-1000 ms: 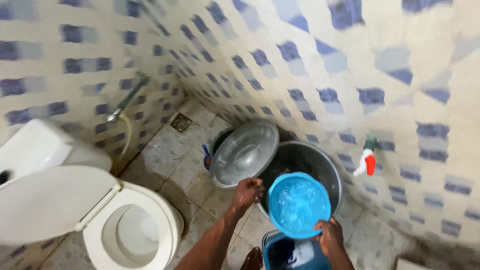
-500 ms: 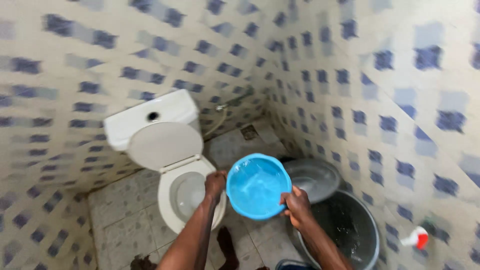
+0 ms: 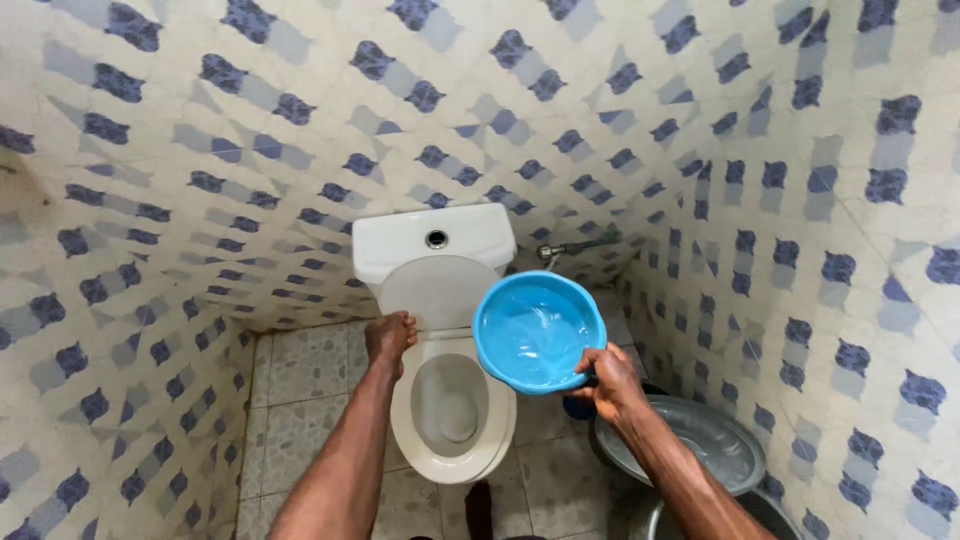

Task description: Cleaning a toilet bowl with a cloth and rinsing with water from a basin.

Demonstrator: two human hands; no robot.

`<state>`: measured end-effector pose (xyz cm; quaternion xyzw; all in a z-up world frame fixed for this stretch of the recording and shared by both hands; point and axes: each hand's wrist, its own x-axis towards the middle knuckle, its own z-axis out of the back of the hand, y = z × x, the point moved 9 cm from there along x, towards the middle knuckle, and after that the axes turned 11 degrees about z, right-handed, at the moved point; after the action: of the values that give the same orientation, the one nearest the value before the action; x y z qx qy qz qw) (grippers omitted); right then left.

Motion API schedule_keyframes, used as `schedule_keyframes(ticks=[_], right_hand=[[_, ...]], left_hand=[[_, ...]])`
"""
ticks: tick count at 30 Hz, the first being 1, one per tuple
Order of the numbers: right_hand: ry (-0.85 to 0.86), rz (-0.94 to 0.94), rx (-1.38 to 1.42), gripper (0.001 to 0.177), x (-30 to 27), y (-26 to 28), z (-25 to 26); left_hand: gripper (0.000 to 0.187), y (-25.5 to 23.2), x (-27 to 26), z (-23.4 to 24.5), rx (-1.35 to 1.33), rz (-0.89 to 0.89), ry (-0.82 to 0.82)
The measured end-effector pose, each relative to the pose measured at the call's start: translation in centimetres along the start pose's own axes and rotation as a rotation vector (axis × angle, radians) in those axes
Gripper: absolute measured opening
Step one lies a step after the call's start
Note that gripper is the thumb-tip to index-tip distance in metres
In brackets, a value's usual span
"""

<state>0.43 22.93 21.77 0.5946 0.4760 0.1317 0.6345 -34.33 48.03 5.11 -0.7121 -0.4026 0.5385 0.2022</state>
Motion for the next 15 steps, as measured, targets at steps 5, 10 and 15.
schedule_keyframes(ticks=[5, 10, 15], right_hand=[[-0.047, -0.076, -0.134, 0.041, 0.2, -2.1, -1.8], [0.019, -0.048, -0.212, 0.043, -0.1, -0.9, -6.2], [0.086, -0.014, -0.251, 0.039, -0.4, 0.3, -8.9]], left_hand=[[0.02, 5.0, 2.1, 2.9, -0.117, 0.049, 0.132], [0.01, 3.4, -2.5, 1.4, 0.103, 0.116, 0.066], [0.015, -0.9, -6.7, -0.1, 0.313, 0.229, -0.101]])
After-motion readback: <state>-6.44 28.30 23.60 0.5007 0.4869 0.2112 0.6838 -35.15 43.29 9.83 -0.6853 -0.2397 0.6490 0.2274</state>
